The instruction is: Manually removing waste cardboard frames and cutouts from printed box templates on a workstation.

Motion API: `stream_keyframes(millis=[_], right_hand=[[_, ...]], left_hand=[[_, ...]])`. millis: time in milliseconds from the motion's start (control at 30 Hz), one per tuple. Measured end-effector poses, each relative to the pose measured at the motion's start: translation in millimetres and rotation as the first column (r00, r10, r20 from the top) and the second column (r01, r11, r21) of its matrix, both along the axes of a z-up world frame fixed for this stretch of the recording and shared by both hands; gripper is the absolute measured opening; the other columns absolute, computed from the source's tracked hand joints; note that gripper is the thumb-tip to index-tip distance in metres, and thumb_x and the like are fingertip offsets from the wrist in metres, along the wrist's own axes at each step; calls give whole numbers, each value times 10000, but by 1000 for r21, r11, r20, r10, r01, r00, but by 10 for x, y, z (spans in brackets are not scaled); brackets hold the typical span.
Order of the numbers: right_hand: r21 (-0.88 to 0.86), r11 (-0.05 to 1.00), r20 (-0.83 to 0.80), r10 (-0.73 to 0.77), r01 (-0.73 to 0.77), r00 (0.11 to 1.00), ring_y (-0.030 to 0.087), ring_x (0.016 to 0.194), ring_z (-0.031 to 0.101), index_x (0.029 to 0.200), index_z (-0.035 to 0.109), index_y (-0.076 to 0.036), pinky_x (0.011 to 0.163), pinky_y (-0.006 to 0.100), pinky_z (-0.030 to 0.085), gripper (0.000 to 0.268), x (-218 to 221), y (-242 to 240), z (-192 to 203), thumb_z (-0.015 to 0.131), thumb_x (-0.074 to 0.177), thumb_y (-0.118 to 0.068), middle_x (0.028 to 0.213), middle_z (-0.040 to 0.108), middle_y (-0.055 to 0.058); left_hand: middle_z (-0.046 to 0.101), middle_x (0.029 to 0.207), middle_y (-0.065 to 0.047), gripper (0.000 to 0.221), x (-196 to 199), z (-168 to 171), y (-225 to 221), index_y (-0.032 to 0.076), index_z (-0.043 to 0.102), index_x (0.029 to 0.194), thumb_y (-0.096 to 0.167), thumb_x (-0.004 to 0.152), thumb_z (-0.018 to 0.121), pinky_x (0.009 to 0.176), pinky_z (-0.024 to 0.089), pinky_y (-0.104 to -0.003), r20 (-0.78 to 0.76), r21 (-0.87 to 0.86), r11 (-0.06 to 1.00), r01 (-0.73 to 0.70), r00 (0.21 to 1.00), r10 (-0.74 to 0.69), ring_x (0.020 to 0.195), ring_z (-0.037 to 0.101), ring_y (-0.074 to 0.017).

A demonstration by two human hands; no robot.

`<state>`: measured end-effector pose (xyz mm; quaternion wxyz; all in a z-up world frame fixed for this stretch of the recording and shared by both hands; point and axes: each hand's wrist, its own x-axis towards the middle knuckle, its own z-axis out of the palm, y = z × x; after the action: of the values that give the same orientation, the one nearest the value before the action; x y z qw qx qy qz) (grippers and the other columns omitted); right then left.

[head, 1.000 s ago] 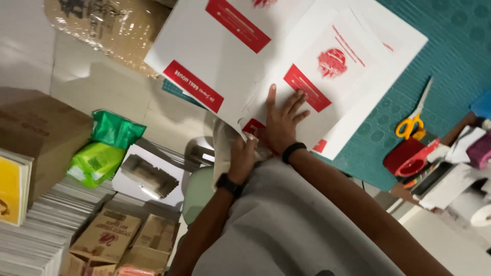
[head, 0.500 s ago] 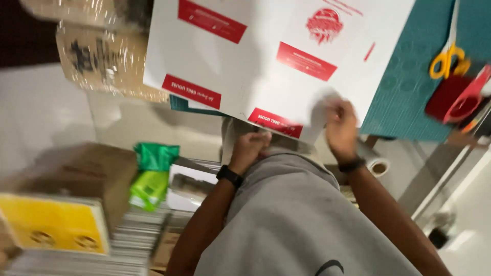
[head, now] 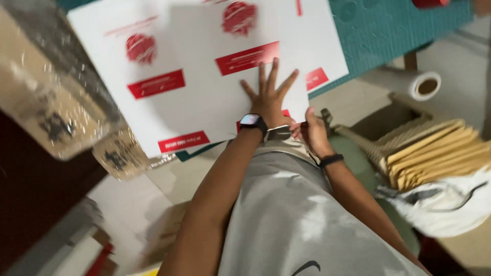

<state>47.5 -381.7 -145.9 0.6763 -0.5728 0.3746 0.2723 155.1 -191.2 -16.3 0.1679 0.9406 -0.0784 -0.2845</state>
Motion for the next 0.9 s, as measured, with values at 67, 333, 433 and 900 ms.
stream_keyframes(millis=[67, 333, 433, 900], right_hand=[[-8, 999, -1, -50, 50, 999, 300, 484, 662, 942, 623, 50, 398, 363, 545, 704, -22, 79, 1, 393, 1086, -599, 727, 679, 283], [-46, 987, -11, -153, 153, 988, 237, 284, 458, 575, 589, -12, 285, 309, 378, 774, 137, 273, 405, 423, 1087, -569, 421, 497, 161], [-75, 991, -71, -116, 110, 991, 204, 301, 414, 545, 572, -17, 306, 284, 353, 787, 165, 306, 433, 411, 1090, -562, 419, 452, 135], [-102, 924, -252, -381, 367, 890, 223, 413, 415, 805, 566, -22, 373, 294, 332, 622, 444, 531, 1101, 550, 1015, -607, 559, 511, 154]], left_hand=[[-111, 1727, -125, 1430, 39, -84, 4, 437, 80, 1660, 581, 569, 993, 1085, -1, -885, -67, 18, 999, 46, 997, -45, 1568, -133, -433], [-287, 1684, -146, 1384, 149, -140, -21, 444, -53, 1645, 522, 680, 936, 1013, -170, -887, -263, -9, 999, 49, 963, -49, 1512, -294, -466], [-298, 1678, -148, 1368, 175, -126, -43, 454, -59, 1643, 474, 696, 928, 1013, -184, -878, -273, 16, 999, 29, 962, -24, 1502, -310, -465], [-240, 1696, -158, 1425, 53, -230, -54, 461, -54, 1640, 535, 667, 984, 1024, -221, -845, -143, 51, 998, 25, 990, -17, 1512, -287, -473]])
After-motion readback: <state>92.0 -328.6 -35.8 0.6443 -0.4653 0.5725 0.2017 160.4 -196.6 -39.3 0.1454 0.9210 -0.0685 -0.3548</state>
